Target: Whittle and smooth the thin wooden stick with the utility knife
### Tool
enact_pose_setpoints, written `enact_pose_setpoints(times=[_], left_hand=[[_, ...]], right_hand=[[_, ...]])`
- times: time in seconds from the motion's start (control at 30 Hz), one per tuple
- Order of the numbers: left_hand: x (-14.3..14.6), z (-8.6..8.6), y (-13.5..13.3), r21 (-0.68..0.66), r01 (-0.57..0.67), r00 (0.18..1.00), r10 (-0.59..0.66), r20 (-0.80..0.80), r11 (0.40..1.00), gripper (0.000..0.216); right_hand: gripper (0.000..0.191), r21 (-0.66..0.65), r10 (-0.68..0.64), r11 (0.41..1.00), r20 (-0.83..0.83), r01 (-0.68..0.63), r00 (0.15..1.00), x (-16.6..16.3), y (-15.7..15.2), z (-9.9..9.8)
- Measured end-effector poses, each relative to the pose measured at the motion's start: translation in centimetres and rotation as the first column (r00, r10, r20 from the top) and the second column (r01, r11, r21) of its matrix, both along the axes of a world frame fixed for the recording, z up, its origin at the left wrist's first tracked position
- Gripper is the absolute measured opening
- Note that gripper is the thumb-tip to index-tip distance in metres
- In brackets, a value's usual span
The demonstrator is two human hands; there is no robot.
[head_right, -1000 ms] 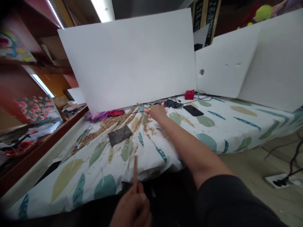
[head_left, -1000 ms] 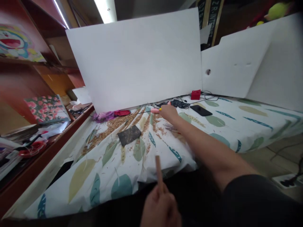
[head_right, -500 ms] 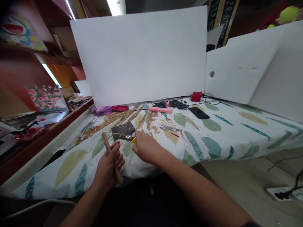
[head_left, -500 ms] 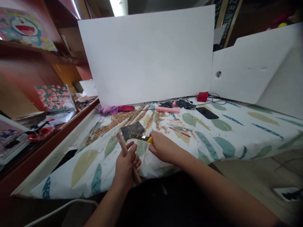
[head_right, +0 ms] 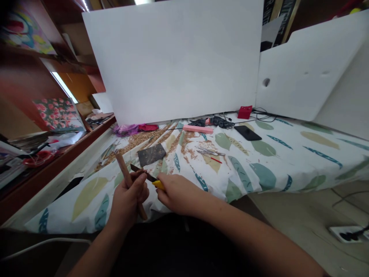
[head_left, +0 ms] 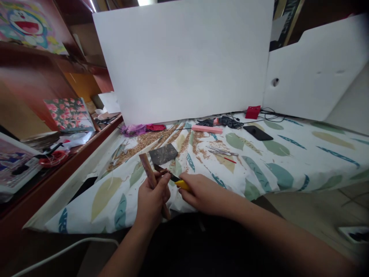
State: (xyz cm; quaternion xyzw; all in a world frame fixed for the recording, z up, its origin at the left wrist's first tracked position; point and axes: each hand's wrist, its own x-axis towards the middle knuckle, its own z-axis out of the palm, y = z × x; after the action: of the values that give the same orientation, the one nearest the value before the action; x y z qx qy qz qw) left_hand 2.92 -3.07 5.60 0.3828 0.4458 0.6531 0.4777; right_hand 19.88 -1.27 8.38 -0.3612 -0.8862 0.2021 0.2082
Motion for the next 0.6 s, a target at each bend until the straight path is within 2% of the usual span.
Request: enact_pose_setpoints(times=[0.2, 0.47, 0.53, 0.6], left_hand=[[-0.39, 0.20, -0.09, 0.001, -0.027, 1.000, 0.027, -0.008, 1.000, 0.034], [-0.43, 0.18, -0.13, 0.046, -0.092, 0.993, 0.095, -0.077, 0.995, 0.027], [-0.67, 0.44, 0.12, 0.053, -0.115, 0.992, 0.117, -0.038, 0.992, 0.028], [-1.05, 0.76, 0.52, 0.057, -0.164, 0.985, 0.160, 0.069, 0.985, 0.029]], right_hand=[[0.006, 0.007, 0.000, 1.000, 0.038, -0.001, 0.999, -0.10, -0.12, -0.15], [0.010, 0.067, -0.062, 0.996, 0.092, 0.056, 0.994, -0.39, -0.33, -0.19], [0.011, 0.064, -0.056, 0.997, 0.097, 0.050, 0.994, -0.40, -0.36, -0.31], [0.013, 0.064, -0.060, 0.997, 0.103, 0.053, 0.993, -0.39, -0.23, -0.52]])
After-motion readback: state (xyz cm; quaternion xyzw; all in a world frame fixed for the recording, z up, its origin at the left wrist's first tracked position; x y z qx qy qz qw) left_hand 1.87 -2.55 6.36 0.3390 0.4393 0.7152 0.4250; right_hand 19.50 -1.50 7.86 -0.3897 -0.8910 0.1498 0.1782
